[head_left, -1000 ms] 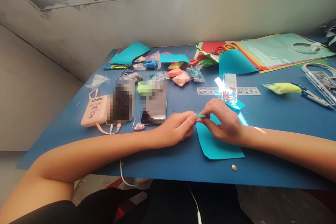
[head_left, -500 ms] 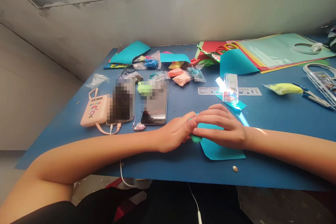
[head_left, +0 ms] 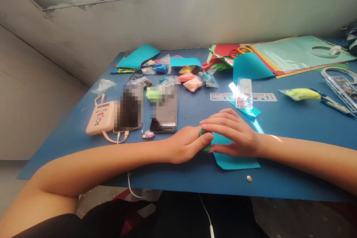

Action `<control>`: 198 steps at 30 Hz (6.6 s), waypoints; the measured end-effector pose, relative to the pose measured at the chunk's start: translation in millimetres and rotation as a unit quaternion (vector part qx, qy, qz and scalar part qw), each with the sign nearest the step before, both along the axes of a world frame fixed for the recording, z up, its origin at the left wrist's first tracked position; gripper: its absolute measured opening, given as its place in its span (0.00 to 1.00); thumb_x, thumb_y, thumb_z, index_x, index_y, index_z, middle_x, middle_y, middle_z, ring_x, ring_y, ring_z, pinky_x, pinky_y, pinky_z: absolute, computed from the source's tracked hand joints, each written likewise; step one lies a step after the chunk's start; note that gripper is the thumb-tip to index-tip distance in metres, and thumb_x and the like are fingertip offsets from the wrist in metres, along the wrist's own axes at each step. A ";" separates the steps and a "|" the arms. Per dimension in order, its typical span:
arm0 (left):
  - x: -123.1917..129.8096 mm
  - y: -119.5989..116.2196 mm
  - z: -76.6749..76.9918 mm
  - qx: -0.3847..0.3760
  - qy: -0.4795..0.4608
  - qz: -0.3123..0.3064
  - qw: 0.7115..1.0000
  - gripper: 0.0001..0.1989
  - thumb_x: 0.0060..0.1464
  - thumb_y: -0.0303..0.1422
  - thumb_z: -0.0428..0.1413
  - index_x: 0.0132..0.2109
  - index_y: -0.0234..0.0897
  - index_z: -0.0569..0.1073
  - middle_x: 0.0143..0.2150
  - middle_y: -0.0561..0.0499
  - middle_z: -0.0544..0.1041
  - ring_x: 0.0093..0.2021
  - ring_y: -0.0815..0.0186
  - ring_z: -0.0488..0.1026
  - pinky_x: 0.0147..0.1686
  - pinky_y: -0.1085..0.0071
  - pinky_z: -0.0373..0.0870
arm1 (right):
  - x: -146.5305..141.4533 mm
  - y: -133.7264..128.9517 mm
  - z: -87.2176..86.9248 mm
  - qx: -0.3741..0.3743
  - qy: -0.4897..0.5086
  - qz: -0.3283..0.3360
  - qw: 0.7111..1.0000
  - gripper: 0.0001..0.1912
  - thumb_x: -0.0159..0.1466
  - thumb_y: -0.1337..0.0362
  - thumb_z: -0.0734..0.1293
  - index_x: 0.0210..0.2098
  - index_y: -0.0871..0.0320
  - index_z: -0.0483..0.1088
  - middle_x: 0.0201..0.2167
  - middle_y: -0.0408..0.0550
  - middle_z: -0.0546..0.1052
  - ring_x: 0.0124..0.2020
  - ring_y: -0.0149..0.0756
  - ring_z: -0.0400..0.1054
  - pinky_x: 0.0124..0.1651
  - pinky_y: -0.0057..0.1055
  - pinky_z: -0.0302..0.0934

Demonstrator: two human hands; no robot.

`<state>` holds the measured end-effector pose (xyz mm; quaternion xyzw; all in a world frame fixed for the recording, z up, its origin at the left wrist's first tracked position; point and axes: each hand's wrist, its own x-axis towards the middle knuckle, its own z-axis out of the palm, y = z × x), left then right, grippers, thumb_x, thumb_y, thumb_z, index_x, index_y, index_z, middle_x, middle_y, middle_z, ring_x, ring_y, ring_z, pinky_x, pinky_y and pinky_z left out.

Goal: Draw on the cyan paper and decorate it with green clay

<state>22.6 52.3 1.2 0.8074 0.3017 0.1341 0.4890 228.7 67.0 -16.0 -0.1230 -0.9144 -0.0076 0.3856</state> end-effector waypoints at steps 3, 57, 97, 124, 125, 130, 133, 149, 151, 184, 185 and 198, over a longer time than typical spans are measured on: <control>-0.1 0.3 0.6 0.007 0.009 -0.003 1.000 0.35 0.59 0.65 0.27 0.29 0.40 0.58 0.24 0.57 0.60 0.26 0.68 0.58 0.30 0.69 0.57 | -0.4 -0.7 0.4 -0.001 -0.001 0.001 1.000 0.20 0.70 0.54 0.64 0.53 0.63 0.64 0.43 0.57 0.81 0.44 0.39 0.75 0.45 0.36 0.65; 2.2 -0.1 -3.5 -0.153 -0.120 0.086 0.977 0.25 0.62 0.60 0.34 0.36 0.42 0.52 0.24 0.61 0.56 0.22 0.71 0.57 0.22 0.73 0.58 | -0.3 4.8 2.5 -0.054 0.107 -0.033 0.992 0.08 0.70 0.62 0.64 0.43 0.58 0.72 0.37 0.51 0.80 0.40 0.35 0.73 0.43 0.35 0.71; 8.2 1.9 -4.5 -0.209 -0.181 0.127 0.953 0.26 0.62 0.55 0.49 0.27 0.40 0.55 0.20 0.62 0.53 0.20 0.75 0.52 0.18 0.76 0.54 | -1.7 11.4 -4.3 -0.254 0.219 -0.164 0.928 0.02 0.69 0.64 0.64 0.39 0.55 0.68 0.34 0.45 0.74 0.34 0.31 0.68 0.38 0.30 0.66; 0.4 2.4 -5.5 -0.124 -0.118 0.027 0.985 0.21 0.67 0.51 0.44 0.36 0.38 0.62 0.26 0.58 0.62 0.26 0.71 0.59 0.27 0.71 0.59 | -1.3 1.1 -3.2 -0.069 0.043 -0.033 0.996 0.04 0.70 0.71 0.60 0.43 0.58 0.65 0.39 0.53 0.78 0.41 0.35 0.73 0.43 0.33 0.67; 1.2 2.0 -6.2 -0.130 -0.125 0.036 0.983 0.22 0.66 0.52 0.44 0.35 0.38 0.61 0.25 0.58 0.60 0.25 0.72 0.58 0.26 0.72 0.59 | -1.0 0.7 -3.2 -0.074 0.047 -0.033 0.996 0.05 0.70 0.72 0.60 0.43 0.59 0.65 0.39 0.53 0.78 0.42 0.35 0.73 0.43 0.33 0.67; 2.2 -0.9 -9.9 -0.149 -0.137 0.073 0.977 0.25 0.62 0.57 0.47 0.30 0.40 0.58 0.22 0.61 0.56 0.21 0.74 0.53 0.20 0.73 0.56 | 1.9 0.1 -2.2 -0.121 0.044 -0.032 0.991 0.10 0.71 0.67 0.58 0.51 0.61 0.63 0.42 0.56 0.77 0.45 0.38 0.72 0.47 0.36 0.68; 1.3 -1.3 -10.8 -0.148 -0.129 0.083 0.977 0.28 0.59 0.60 0.48 0.28 0.40 0.59 0.20 0.61 0.56 0.19 0.74 0.53 0.19 0.74 0.54 | 3.5 1.0 -1.2 -0.116 0.011 -0.009 0.993 0.13 0.72 0.64 0.57 0.54 0.61 0.62 0.44 0.57 0.77 0.47 0.40 0.72 0.48 0.38 0.68; 0.6 3.7 2.2 -0.132 -0.105 0.005 0.986 0.33 0.59 0.62 0.44 0.30 0.35 0.70 0.25 0.52 0.71 0.28 0.67 0.68 0.34 0.70 0.67 | -2.7 -0.9 -4.0 -0.033 -0.017 0.023 0.999 0.19 0.70 0.74 0.61 0.60 0.67 0.59 0.53 0.63 0.77 0.58 0.37 0.70 0.53 0.33 0.64; 1.0 4.2 0.6 -0.136 -0.116 0.020 0.984 0.29 0.60 0.60 0.49 0.33 0.35 0.70 0.26 0.53 0.71 0.28 0.68 0.69 0.33 0.70 0.67 | -1.5 -0.7 -4.2 -0.023 -0.027 0.004 0.999 0.20 0.71 0.73 0.59 0.61 0.67 0.57 0.54 0.64 0.76 0.59 0.37 0.70 0.53 0.34 0.64; -4.9 -29.7 -7.7 0.130 -0.097 -0.058 0.985 0.15 0.66 0.33 0.38 0.44 0.34 0.68 0.42 0.38 0.75 0.41 0.57 0.73 0.41 0.63 0.71 | 0.4 -47.2 25.8 0.174 -0.079 -0.077 0.979 0.15 0.71 0.57 0.62 0.45 0.59 0.77 0.44 0.45 0.82 0.47 0.37 0.74 0.50 0.41 0.62; -4.7 -27.2 -7.9 0.116 -0.109 -0.046 0.986 0.15 0.67 0.34 0.38 0.44 0.35 0.67 0.42 0.39 0.74 0.42 0.58 0.72 0.41 0.64 0.71 | 2.1 -45.4 24.5 0.185 -0.071 -0.075 0.977 0.16 0.71 0.56 0.62 0.44 0.59 0.78 0.43 0.45 0.82 0.46 0.37 0.74 0.49 0.41 0.62; -6.8 -32.5 0.4 -0.085 -0.132 -0.048 0.986 0.27 0.70 0.46 0.36 0.23 0.40 0.49 0.20 0.58 0.49 0.21 0.70 0.47 0.24 0.69 0.51 | -7.2 -52.0 28.1 0.331 0.066 0.113 0.934 0.28 0.69 0.61 0.58 0.12 0.53 0.60 0.08 0.38 0.61 0.11 0.30 0.57 0.19 0.33 0.48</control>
